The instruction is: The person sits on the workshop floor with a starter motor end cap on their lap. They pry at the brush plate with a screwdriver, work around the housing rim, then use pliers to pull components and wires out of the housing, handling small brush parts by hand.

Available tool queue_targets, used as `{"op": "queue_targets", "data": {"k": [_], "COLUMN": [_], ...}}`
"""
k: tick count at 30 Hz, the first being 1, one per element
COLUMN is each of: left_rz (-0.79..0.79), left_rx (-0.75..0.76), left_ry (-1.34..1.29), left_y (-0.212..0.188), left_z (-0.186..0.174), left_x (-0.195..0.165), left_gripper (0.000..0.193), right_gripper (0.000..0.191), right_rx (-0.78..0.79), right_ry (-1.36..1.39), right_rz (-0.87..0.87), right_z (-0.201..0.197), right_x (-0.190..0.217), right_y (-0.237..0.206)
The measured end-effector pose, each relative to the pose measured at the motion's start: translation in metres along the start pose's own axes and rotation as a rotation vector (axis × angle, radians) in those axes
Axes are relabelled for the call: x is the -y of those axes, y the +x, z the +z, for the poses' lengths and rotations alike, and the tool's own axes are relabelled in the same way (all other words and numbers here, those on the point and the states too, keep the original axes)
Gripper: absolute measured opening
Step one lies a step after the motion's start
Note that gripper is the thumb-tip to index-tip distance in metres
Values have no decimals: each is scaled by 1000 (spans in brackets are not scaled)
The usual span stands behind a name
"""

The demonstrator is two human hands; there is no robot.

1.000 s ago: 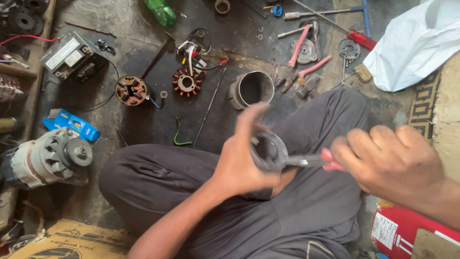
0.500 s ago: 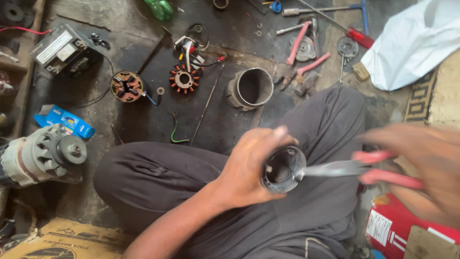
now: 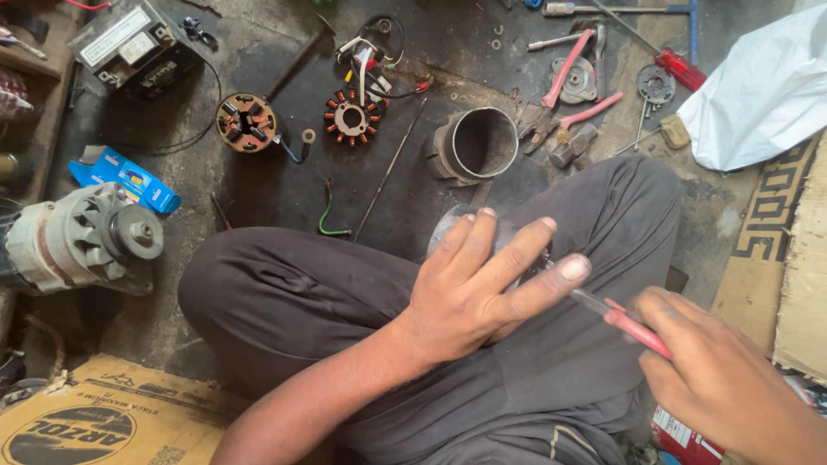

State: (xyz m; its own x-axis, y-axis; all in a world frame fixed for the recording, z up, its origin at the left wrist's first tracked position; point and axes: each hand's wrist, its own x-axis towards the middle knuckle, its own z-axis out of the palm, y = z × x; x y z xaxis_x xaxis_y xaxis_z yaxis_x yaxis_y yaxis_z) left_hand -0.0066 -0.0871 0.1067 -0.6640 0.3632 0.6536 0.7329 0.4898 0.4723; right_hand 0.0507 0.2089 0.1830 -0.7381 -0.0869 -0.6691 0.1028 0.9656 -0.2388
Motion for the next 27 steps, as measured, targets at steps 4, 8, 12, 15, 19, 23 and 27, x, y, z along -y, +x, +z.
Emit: {"op": "queue_targets", "data": {"k": [4, 8, 12, 15, 19, 23, 27], "left_rz": [-1, -29, -36, -32, 9, 31, 71], "left_rx": [-23, -13, -23, -20, 0, -6, 33], "left_ry": [7, -32, -4, 28, 140, 248, 399], "left_y": [2, 5, 8, 6, 0, -4, -7], "left_z": [-1, -4, -5, -3, 5, 14, 23], "left_x": [-2, 0, 1, -1, -3, -6, -8], "left_gripper": [52, 54, 58, 57, 58, 51, 51], "right_gripper": [32, 36, 44, 44, 44, 44, 41], "right_rx": [-58, -13, -58, -57, -103, -103, -216], "right_ry": [22, 13, 48, 17, -76, -162, -249], "right_rz": [-128, -87, -190, -178, -241, -266, -355], "right_z": [-1, -3, -5, -6, -7, -8, -10], "right_x": [13, 11, 9, 11, 16, 25, 42], "right_y": [6, 5, 2, -1, -2, 1, 5]}}
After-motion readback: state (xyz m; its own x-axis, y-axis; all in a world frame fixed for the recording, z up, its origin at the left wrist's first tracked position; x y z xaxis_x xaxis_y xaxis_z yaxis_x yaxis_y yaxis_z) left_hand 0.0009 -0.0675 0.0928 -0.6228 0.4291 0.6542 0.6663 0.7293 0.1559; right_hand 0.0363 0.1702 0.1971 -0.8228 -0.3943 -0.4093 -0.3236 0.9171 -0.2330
